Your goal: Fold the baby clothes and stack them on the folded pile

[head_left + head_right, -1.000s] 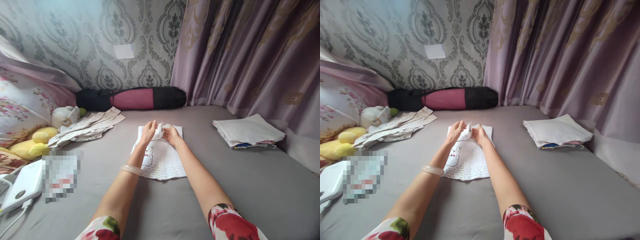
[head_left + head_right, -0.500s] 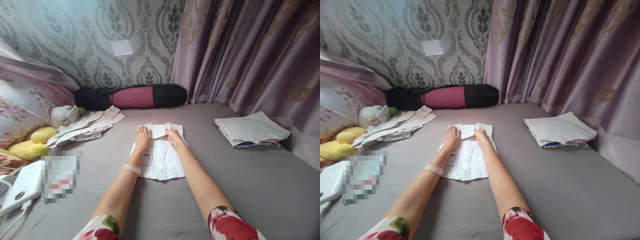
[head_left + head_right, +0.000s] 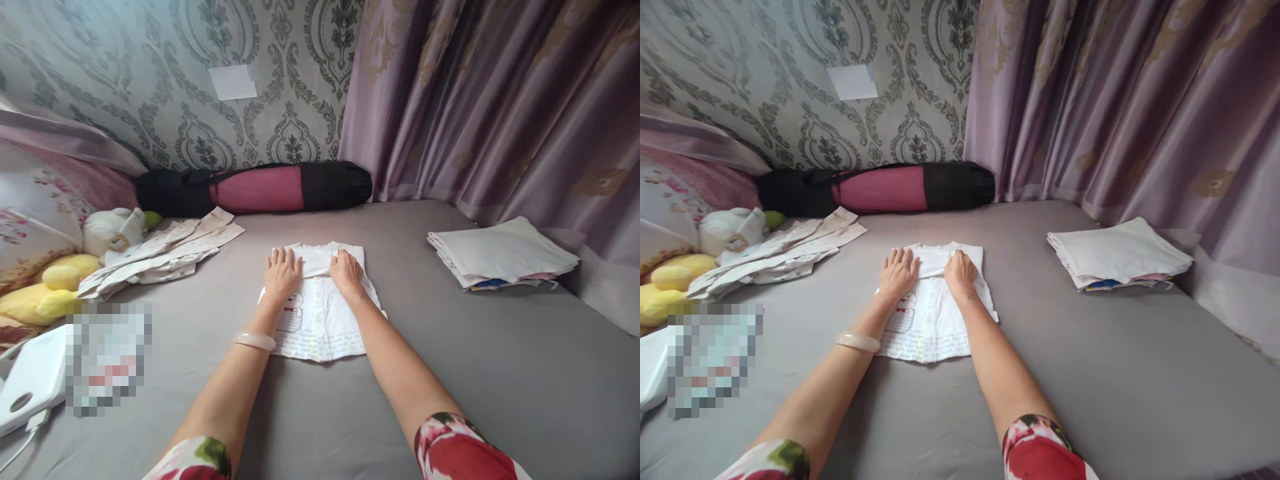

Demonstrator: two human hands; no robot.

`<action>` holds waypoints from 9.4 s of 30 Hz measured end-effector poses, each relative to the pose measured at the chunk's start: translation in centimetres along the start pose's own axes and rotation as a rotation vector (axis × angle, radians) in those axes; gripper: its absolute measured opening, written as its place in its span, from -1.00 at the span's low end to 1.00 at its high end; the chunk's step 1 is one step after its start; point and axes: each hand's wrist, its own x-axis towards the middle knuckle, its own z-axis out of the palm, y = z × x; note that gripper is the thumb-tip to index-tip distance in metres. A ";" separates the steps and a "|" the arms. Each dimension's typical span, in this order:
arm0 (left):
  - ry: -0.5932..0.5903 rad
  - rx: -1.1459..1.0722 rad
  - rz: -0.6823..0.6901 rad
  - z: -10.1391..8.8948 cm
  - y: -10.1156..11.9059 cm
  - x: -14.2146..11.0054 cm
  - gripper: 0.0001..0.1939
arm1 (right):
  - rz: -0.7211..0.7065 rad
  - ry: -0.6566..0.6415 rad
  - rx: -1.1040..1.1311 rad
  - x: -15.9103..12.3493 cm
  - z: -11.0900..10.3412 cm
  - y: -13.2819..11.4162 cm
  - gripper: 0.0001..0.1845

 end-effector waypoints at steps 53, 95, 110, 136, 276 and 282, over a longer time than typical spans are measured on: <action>0.115 -0.044 -0.050 0.2 1.9 -0.8 -0.40 | -0.315 0.063 -0.062 -0.7 3.1 0.3 -0.40; -0.342 -0.401 -0.380 -6.8 -5.5 -3.8 -0.75 | -0.113 -0.213 -0.276 -3.8 -6.0 7.5 -0.71; -0.409 -0.400 -0.273 -8.3 -6.7 -6.2 -0.58 | -0.157 -0.228 -0.150 -6.1 -6.4 9.5 -0.63; -0.678 -0.902 -0.206 -12.6 -8.3 -12.5 -0.46 | -0.256 -0.665 0.339 -11.6 -10.5 13.0 -0.58; -0.175 -0.085 0.039 -0.9 -2.1 0.6 -0.32 | -0.277 -0.077 -0.222 0.9 0.8 3.3 -0.29; -0.175 -0.140 -0.075 -1.1 -3.1 0.2 -0.30 | -0.224 -0.049 -0.232 1.0 0.4 4.6 -0.30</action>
